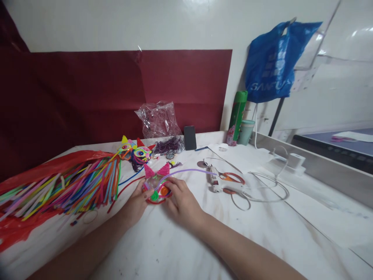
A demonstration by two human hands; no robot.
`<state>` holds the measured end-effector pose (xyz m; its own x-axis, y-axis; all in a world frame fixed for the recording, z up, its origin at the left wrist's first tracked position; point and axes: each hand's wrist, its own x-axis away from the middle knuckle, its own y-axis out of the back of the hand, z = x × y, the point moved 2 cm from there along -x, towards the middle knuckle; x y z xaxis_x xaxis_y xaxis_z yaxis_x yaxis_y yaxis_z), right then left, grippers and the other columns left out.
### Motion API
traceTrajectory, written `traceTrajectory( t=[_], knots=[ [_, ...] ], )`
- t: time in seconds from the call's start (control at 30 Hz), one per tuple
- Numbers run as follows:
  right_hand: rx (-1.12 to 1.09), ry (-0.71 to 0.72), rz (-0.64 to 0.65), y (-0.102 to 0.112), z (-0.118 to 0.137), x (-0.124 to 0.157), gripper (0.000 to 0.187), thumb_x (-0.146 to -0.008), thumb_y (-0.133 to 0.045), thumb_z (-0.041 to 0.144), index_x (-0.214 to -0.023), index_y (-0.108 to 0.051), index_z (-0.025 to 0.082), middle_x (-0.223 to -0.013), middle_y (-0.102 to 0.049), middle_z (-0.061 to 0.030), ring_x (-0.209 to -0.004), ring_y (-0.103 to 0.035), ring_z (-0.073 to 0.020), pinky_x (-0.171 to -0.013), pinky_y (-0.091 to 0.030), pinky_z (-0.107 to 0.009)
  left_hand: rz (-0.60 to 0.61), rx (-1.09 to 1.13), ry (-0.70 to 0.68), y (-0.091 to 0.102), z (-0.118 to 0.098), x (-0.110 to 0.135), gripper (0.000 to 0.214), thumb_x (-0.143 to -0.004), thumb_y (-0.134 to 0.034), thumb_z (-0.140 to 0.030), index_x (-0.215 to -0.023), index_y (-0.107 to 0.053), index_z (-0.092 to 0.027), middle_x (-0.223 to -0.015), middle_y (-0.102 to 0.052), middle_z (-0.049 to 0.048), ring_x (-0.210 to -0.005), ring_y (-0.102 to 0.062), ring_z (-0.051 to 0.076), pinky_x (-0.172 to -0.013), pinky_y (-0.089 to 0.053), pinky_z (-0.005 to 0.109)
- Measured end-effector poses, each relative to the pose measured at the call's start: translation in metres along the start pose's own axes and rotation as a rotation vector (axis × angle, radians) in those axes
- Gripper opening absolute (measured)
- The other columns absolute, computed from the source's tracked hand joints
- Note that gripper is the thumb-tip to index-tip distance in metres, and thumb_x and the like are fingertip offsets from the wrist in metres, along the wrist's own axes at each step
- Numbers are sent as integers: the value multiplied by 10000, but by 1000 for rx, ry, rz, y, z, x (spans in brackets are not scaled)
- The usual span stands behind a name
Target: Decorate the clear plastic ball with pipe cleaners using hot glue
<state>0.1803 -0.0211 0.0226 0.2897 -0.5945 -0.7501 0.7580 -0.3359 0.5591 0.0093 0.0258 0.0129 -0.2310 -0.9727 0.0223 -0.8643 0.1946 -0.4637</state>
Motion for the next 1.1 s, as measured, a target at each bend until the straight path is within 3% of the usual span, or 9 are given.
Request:
traceTrajectory(
  t=[0.2,0.33,0.43,0.5,0.6,0.7,0.9,1.1],
  knots=[
    [-28,-24,-5,1,0,-3,394,-846,-523,132,-1236,-489,180,-1256,-539,-168,-1170,-517,-261,-971,-484,-453,-30,13,56,-1,-3,-1,887,-552,-814,-193,-1325,-383,-252,-1108,-692,60,-1123,-617,260,-998,-451,401],
    [24,-53,55,15,-2,-14,374,-804,-585,166,-1176,-560,139,-1225,-583,-168,-1135,-553,-253,-965,-487,-396,-9,8,56,2,-4,-4,848,-571,-817,-222,-1311,-409,-288,-1129,-693,56,-1119,-624,286,-977,-476,454],
    [188,-174,253,41,-16,-18,280,-803,-594,139,-1081,-622,157,-1081,-664,-109,-1019,-615,-204,-899,-503,-314,-33,33,33,5,-5,-9,777,-574,-815,-241,-1269,-472,-303,-1123,-703,41,-1115,-628,294,-966,-495,460],
    [412,-352,357,66,-33,-13,248,-829,-579,150,-1069,-631,182,-1051,-678,-73,-991,-616,-182,-887,-485,-292,-57,52,16,5,-6,-10,704,-577,-809,-234,-1220,-527,-292,-1113,-709,39,-1099,-636,298,-961,-504,466],
    [574,-498,373,105,-62,3,248,-747,-618,112,-991,-653,138,-1045,-663,-137,-1044,-571,-277,-882,-454,-392,-34,84,19,3,-8,-12,615,-594,-796,-226,-1168,-578,-263,-1114,-712,47,-1093,-638,302,-958,-507,476],
    [646,-575,438,123,-88,24,302,-668,-672,133,-968,-651,168,-1047,-667,-124,-1034,-559,-310,-850,-439,-407,12,122,6,2,-9,-15,616,-597,-800,-230,-1172,-581,-251,-1133,-707,55,-1112,-626,303,-973,-494,474],
    [719,-585,433,114,-107,43,319,-711,-515,37,-1005,-620,104,-1067,-654,-163,-1038,-546,-286,-885,-390,-361,67,180,-69,7,-1,-15,662,-640,-781,-218,-1247,-520,-257,-1143,-700,56,-1121,-619,278,-985,-475,457],
    [739,-565,409,106,-124,54,391,-703,-510,72,-1079,-615,92,-1146,-645,-171,-1077,-541,-311,-926,-386,-382,7,164,-134,16,3,-14,640,-679,-760,-191,-1257,-491,-251,-1204,-662,77,-1122,-617,264,-944,-496,437]
  ],
)
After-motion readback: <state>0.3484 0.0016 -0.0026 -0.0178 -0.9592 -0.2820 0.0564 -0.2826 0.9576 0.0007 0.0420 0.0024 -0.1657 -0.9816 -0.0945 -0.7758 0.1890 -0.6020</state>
